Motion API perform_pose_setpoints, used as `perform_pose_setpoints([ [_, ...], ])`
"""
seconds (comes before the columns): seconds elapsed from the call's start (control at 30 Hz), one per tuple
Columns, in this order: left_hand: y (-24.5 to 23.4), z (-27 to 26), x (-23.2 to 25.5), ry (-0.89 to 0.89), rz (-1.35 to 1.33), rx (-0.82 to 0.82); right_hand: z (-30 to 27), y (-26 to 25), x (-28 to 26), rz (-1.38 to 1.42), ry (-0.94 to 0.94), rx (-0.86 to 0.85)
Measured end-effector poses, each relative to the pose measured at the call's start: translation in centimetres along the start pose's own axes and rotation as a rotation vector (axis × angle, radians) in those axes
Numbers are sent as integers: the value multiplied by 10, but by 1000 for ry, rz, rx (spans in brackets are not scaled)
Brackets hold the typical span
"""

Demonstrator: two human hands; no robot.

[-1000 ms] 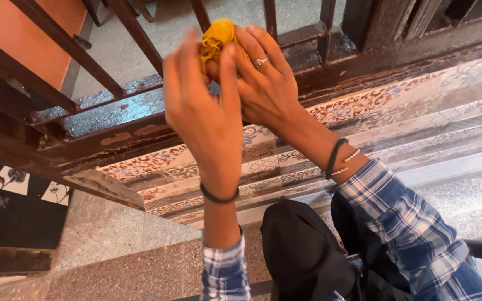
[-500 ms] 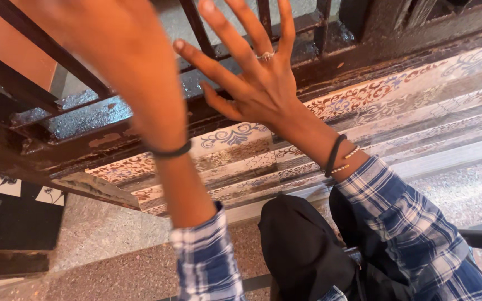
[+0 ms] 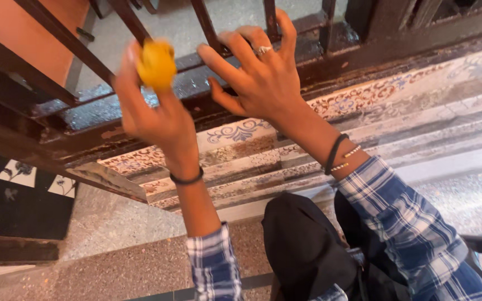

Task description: The person cleans the metal bars and the bottom frame of a gate using a yellow cloth by hand, wiping across the horizontal and vertical surfaces.

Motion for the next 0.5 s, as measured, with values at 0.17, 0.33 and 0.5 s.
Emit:
perform_pose_setpoints([
  [0.17, -56, -39, -28, -50, 309, 118, 1, 0, 0, 3, 9, 9],
  [0.33, -61, -50, -57, -264, 359, 120, 0, 4, 2, -11, 10, 3],
  [0.5, 23, -65, -8, -206, 423, -110, 3, -3, 1, 32, 5, -33],
])
Point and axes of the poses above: each hand's wrist, its own z-axis towards the middle knuckle, its own y-axis out of the palm, x = y × z, the point moved 10 cm from there along z, towards the middle knuckle, and after that the axes turned 12 degrees about -x, right-handed, at the moved point
